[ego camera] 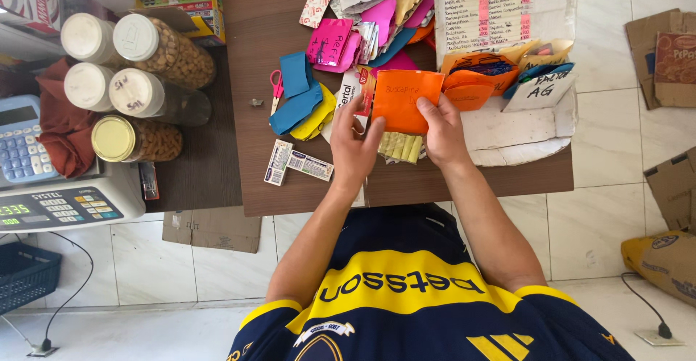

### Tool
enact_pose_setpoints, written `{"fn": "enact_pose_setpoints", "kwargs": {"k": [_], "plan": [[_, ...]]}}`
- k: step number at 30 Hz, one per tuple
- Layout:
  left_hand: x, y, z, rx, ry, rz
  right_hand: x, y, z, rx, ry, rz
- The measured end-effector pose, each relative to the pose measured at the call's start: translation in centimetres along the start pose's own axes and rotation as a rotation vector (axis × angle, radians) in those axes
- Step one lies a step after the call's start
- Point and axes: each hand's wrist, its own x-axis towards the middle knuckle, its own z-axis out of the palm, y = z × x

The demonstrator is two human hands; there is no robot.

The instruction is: The person sorts various medication packets and small envelopes into categories by hand, placing them into different sections of a cardboard organizer and using a calculator on a scale for tallying.

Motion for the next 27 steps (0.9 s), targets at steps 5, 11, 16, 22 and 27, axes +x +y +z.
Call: {"fn": "enact_pose_setpoints", "kwargs": {"k": [5,11,16,22,27], "plan": [[0.2,-1.5,0.2,-0.106,-0.017,-0.094,0.0,-0.2,0.2,0.011,-0.016,-0.019],[-0.4,-2.3,0.7,-0.196,-0.052,-0.157,-1.0,-3.3,1.4,-0.137,-0.036,-0.048],[-1.7,-1.7,2.6,-0.103,-0.084,-0.157,-2.7,-5.1,-1.9,-0.451,0.076,-0.160],[-2.6,0.3,7.5,0.137,-0.231,-0.022,-3.2,-7.4,-8.8,-0.727,0.220,-0.203],[-3.0,-0.9,13.4,0.487,-0.310,0.112,-2.1,-8.6,-14.0,-0.888,0.174,-0.338]]}}
